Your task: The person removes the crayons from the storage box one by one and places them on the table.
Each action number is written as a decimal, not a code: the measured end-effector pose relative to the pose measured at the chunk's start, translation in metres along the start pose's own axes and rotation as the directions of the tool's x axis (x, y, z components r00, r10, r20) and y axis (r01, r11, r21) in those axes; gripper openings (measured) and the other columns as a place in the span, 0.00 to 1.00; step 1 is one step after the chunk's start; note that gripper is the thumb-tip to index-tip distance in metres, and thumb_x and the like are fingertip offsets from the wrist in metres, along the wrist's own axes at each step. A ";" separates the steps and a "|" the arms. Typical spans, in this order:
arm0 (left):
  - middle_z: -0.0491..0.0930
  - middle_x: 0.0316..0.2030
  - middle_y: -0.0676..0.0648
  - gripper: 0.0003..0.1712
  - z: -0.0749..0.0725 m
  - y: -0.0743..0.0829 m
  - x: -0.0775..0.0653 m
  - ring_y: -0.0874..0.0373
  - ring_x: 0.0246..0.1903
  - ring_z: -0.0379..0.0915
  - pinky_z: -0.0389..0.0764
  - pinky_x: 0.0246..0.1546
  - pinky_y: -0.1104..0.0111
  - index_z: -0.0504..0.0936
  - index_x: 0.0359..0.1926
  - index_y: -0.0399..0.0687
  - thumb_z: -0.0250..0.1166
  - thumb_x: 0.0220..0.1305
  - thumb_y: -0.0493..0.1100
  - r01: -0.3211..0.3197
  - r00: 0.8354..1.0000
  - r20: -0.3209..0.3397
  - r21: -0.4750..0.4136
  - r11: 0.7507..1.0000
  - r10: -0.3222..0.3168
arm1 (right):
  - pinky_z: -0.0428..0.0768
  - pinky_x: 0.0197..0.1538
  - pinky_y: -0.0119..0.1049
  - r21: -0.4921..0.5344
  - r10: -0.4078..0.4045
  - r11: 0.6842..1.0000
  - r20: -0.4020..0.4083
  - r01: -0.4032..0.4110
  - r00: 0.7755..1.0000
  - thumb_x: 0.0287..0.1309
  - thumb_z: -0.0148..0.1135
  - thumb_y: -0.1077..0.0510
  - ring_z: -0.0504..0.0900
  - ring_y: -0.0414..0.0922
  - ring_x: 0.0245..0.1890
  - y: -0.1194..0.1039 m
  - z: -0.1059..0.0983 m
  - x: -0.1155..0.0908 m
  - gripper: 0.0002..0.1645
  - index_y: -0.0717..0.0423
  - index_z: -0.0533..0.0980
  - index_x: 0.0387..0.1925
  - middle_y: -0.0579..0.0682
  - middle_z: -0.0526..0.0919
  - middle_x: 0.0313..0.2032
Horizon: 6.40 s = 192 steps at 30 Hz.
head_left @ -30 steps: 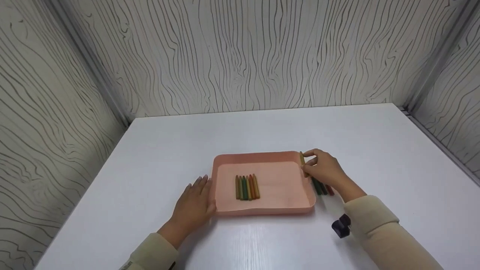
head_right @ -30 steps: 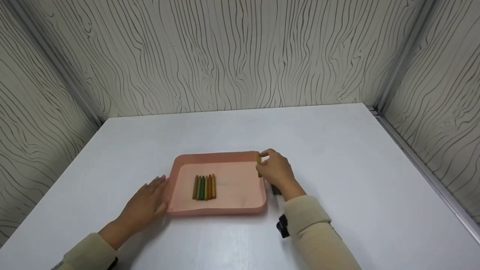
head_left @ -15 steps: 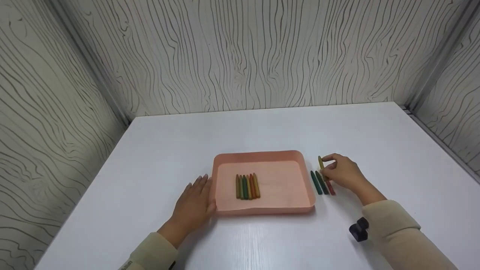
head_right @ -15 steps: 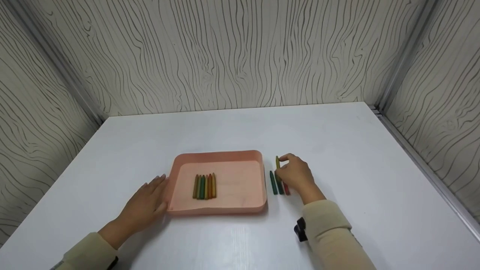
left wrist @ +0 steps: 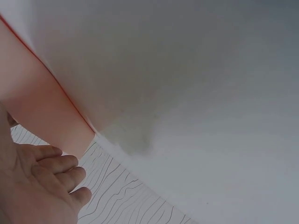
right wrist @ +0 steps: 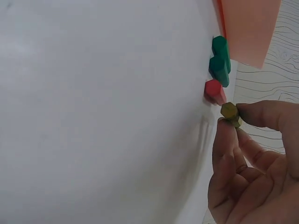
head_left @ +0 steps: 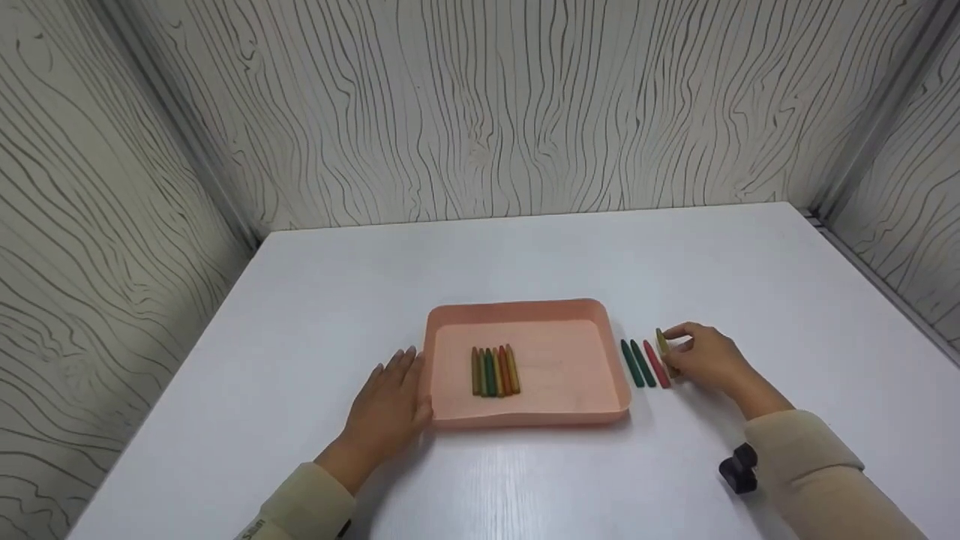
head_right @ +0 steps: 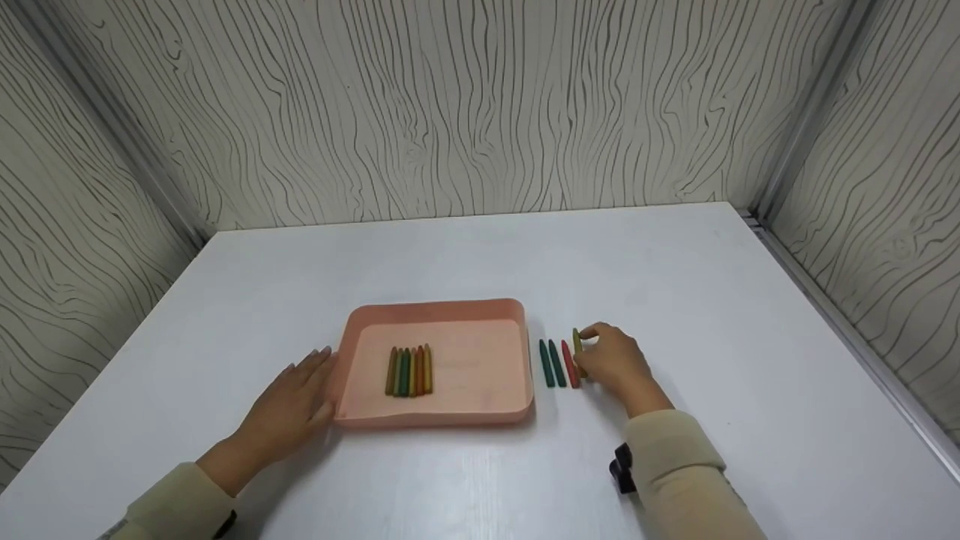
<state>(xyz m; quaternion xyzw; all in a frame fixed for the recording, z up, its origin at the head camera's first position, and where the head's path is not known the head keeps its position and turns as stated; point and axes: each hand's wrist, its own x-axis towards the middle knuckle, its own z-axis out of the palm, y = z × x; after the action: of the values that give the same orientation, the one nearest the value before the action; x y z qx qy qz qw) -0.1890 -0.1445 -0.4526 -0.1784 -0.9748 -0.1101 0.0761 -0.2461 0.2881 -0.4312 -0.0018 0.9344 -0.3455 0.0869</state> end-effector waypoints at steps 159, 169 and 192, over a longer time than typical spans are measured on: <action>0.62 0.66 0.36 0.32 -0.001 0.001 0.001 0.42 0.67 0.54 0.56 0.65 0.50 0.63 0.66 0.30 0.49 0.68 0.47 0.002 1.000 0.002 0.005 1.000 -0.002 | 0.74 0.51 0.46 0.059 -0.207 0.977 0.027 0.205 0.978 0.52 0.67 0.62 0.74 0.48 0.44 -0.131 0.131 0.022 0.21 0.64 0.77 0.49 0.54 0.76 0.43; 0.61 0.67 0.36 0.32 -0.002 0.001 0.001 0.43 0.68 0.53 0.55 0.65 0.50 0.63 0.66 0.30 0.49 0.67 0.47 0.011 1.000 0.011 -0.019 1.000 -0.011 | 0.78 0.39 0.41 0.120 -0.163 0.980 0.013 0.160 0.987 0.50 0.62 0.65 0.79 0.44 0.36 -0.133 0.132 0.021 0.18 0.62 0.76 0.45 0.48 0.81 0.35; 0.63 0.66 0.35 0.32 -0.003 0.003 0.000 0.42 0.66 0.56 0.58 0.64 0.50 0.64 0.65 0.30 0.49 0.67 0.47 -0.002 1.000 -0.004 0.017 1.000 0.002 | 0.79 0.30 0.37 0.291 -0.084 0.953 -0.005 0.082 0.996 0.51 0.63 0.63 0.81 0.44 0.27 -0.137 0.124 0.021 0.19 0.61 0.76 0.47 0.51 0.82 0.34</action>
<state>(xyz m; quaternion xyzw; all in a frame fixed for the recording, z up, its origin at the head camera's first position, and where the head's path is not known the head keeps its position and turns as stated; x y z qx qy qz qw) -0.1875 -0.1422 -0.4494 -0.1785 -0.9754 -0.1021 0.0794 -0.2544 0.1031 -0.4386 -0.0293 0.8721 -0.4826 0.0750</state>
